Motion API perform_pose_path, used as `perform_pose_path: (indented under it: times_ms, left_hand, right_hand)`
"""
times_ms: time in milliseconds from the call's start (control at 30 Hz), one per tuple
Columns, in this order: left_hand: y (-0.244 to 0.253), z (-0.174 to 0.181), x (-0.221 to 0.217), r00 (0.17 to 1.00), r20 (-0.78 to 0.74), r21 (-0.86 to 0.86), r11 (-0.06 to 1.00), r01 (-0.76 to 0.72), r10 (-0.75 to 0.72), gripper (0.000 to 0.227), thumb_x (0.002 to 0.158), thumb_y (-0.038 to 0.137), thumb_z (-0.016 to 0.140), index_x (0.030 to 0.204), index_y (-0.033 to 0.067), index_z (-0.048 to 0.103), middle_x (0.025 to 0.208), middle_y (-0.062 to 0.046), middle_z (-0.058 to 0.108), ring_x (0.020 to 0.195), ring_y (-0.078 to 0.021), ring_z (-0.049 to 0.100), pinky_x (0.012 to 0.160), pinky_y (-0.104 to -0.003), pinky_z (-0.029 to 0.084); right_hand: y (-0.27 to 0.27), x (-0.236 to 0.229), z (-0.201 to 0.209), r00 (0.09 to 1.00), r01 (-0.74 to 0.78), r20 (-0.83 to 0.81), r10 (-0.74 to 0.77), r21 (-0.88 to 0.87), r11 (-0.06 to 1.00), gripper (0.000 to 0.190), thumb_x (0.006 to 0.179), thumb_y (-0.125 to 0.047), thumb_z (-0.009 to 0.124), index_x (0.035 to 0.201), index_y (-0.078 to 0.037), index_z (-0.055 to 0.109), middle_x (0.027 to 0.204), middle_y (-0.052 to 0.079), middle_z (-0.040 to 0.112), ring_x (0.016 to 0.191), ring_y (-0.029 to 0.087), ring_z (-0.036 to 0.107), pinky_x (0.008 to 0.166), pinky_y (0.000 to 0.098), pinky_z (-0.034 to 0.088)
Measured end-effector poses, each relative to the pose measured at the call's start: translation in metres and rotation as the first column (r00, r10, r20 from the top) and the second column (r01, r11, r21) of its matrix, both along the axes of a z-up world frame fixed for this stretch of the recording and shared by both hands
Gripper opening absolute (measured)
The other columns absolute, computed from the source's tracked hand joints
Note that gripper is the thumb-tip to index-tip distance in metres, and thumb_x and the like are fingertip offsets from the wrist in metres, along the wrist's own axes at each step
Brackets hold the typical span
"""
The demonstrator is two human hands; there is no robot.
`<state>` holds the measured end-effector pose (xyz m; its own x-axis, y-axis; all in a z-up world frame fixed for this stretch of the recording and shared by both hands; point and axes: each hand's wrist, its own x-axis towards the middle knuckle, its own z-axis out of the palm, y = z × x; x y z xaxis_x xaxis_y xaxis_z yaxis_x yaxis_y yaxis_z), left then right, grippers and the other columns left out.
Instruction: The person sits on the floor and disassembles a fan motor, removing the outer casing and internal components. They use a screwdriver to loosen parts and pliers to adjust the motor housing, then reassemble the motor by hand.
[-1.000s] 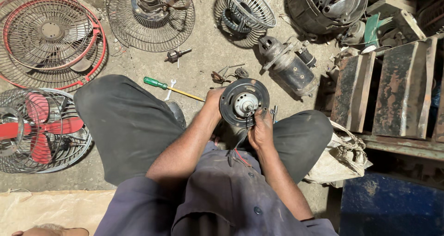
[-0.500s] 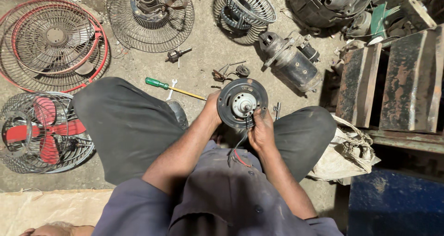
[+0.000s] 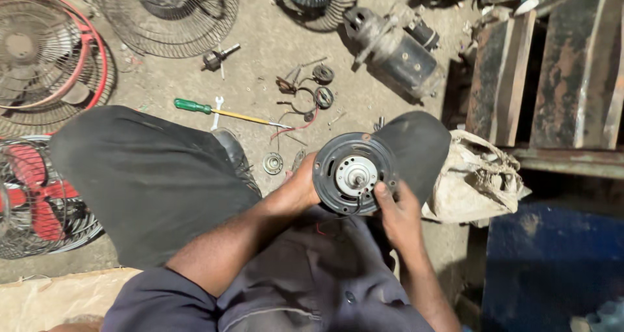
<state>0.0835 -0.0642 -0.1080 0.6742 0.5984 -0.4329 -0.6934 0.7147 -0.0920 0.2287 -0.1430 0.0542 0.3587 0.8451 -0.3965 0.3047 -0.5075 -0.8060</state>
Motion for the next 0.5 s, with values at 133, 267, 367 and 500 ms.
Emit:
perform_pose_path:
  times_ms: [133,267,367,500]
  left_hand:
    - [-0.010,0.006,0.005,0.998,-0.011,0.020,0.998,0.059,-0.058,0.033,0.106,0.016,0.048,0.119,-0.0081,0.065,0.108,-0.019,0.074,0.090,-0.0272,0.073,0.085,-0.043,0.062]
    - [-0.005,0.023,-0.001,0.997,-0.041,0.040,0.997,0.073,-0.071,0.032,0.106,0.013,0.048,0.124,-0.0101,0.063,0.111,-0.020,0.073,0.093,-0.0268,0.072,0.085,-0.042,0.062]
    - [0.002,0.039,-0.007,0.997,0.011,0.032,0.996,0.080,-0.081,0.036,0.103,0.014,0.048,0.126,-0.0094,0.063,0.114,-0.020,0.073,0.098,-0.0283,0.073,0.088,-0.043,0.062]
    - [0.001,0.054,-0.016,0.905,-0.426,0.641,0.711,0.289,0.016,0.044,0.089,0.012,0.064,0.126,-0.0104,0.061,0.118,-0.021,0.072,0.101,-0.0298,0.070,0.090,-0.042,0.059]
  right_hand:
    - [-0.013,0.002,0.028,0.878,-0.191,0.471,0.088,0.176,0.966,0.057,0.097,-0.035,0.072,0.139,0.000,0.056,0.143,0.026,0.054,0.132,0.035,0.051,0.113,0.0453,0.041]
    - [-0.008,-0.014,0.032,0.783,-0.519,0.536,0.316,0.282,0.807,0.078,0.088,-0.036,0.078,0.149,0.001,0.046,0.168,0.029,0.029,0.157,0.049,0.029,0.129,0.0569,0.024]
    - [0.003,-0.026,0.027,0.731,-0.541,0.632,0.257,0.309,0.782,0.096,0.076,-0.043,0.087,0.149,0.001,0.042,0.164,0.031,0.028,0.154,0.052,0.027,0.126,0.0599,0.025]
    - [0.007,-0.034,0.023,0.699,-0.518,0.686,0.205,0.287,0.806,0.098,0.072,-0.046,0.092,0.146,-0.004,0.044,0.163,0.031,0.029,0.151,0.050,0.032,0.125,0.0587,0.029]
